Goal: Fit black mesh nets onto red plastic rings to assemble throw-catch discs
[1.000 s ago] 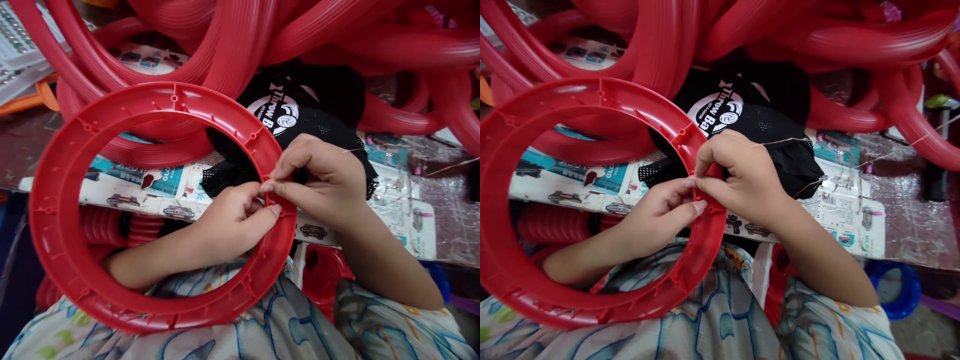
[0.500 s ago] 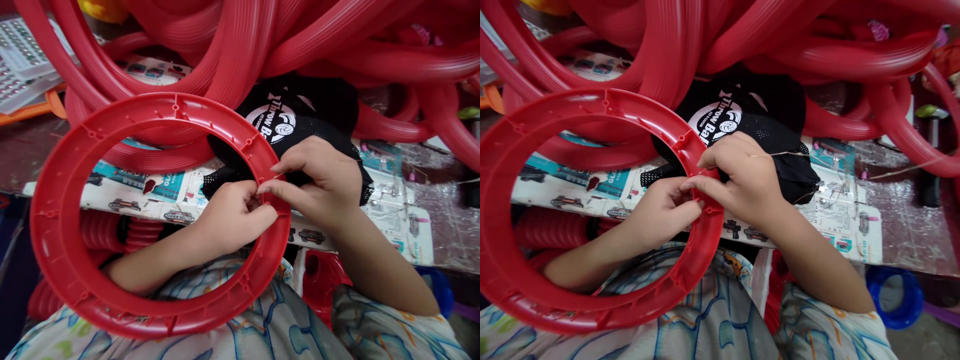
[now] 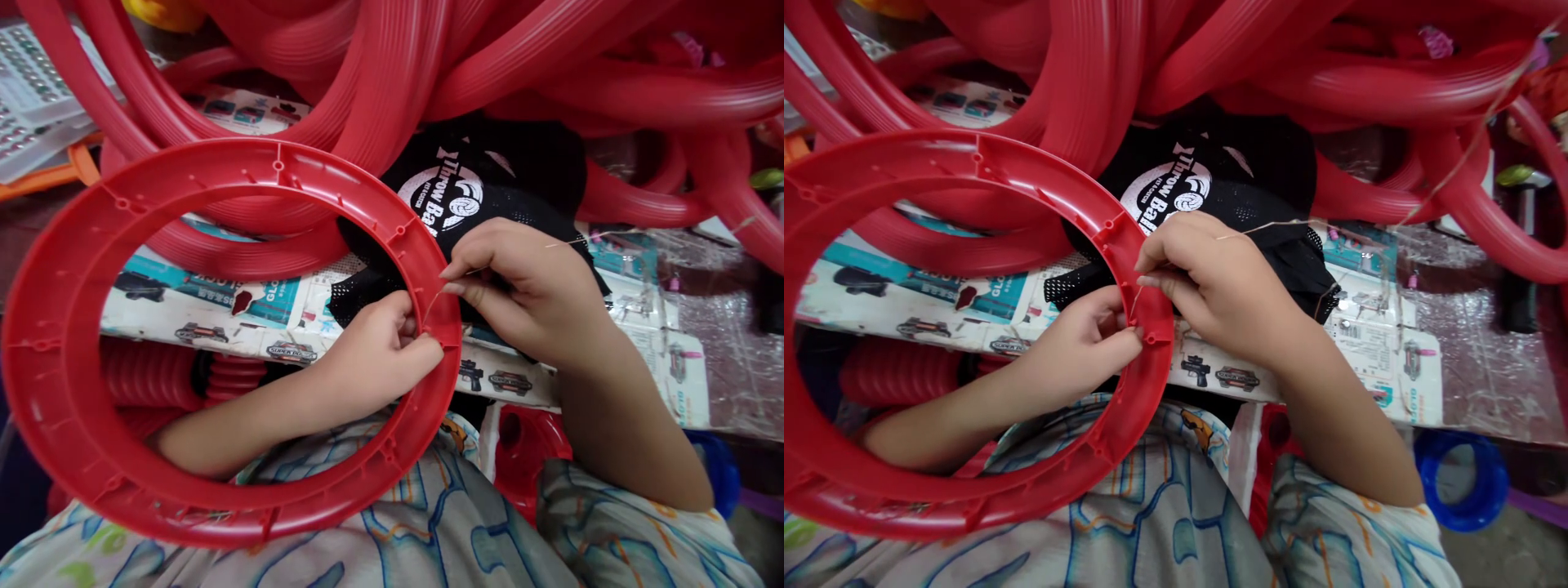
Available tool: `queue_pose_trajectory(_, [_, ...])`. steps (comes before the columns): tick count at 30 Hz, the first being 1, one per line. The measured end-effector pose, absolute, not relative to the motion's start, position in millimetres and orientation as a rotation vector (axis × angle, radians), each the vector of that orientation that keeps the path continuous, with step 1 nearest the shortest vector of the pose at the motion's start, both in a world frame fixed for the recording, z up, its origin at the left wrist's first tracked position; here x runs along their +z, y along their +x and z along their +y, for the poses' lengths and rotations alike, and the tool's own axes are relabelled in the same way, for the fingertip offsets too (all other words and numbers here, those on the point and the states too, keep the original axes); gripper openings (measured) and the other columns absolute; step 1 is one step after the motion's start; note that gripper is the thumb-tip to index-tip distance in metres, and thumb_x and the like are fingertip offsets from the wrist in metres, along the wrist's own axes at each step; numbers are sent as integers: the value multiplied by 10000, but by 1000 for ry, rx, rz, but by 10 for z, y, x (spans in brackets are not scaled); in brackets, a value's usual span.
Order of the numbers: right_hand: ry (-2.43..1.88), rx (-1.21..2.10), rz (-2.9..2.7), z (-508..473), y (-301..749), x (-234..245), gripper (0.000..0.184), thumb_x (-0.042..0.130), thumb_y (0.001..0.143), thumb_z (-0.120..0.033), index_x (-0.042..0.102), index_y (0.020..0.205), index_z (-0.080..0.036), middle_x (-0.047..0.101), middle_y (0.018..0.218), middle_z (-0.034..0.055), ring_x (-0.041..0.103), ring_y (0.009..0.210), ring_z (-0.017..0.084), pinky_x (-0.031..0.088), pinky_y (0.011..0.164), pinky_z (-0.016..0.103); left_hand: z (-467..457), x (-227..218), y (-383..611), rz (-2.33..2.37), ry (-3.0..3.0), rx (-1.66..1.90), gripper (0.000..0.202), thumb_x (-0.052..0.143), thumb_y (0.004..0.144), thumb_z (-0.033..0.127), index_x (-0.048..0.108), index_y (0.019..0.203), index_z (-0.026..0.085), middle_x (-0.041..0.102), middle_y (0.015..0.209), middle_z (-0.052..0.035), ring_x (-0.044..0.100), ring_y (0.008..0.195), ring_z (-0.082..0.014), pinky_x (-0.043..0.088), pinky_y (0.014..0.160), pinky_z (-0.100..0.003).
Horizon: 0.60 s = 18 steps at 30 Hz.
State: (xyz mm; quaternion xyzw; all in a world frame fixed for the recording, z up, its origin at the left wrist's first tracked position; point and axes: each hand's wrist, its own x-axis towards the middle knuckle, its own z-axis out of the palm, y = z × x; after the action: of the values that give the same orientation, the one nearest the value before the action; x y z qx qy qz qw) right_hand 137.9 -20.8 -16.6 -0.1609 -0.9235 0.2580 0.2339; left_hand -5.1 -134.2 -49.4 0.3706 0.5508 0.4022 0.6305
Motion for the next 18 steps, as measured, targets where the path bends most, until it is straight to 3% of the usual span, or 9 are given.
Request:
queue_pose_trajectory(8, [-600,1066,-2301,-335,1317,-242,100,650,829,-131,638,917,-175,682,875,-11,632,728,94,524,685,230,-1378,-478,-107,1219,1045,627,66,531,777,197,513,840,193,550,718,43,562,705,-141,482,671,-281])
queue_pose_trajectory(15, [-616,900,-2452,-285,1301,-261,89,667,812,-116,640,884,-160,681,823,-24,613,685,76,492,658,209,-1366,-494,-152,1066,919,605,55,558,787,181,534,837,182,572,738,34,553,697,-118,478,670,-261])
queue_pose_trajectory(18, [-623,918,-2436,-283,1300,-268,97,662,813,-103,640,893,-154,680,823,-22,625,707,79,495,673,206,-1371,-505,-134,1050,772,660,243,593,828,290,501,1038,209,616,768,25,606,680,-140,499,597,-253])
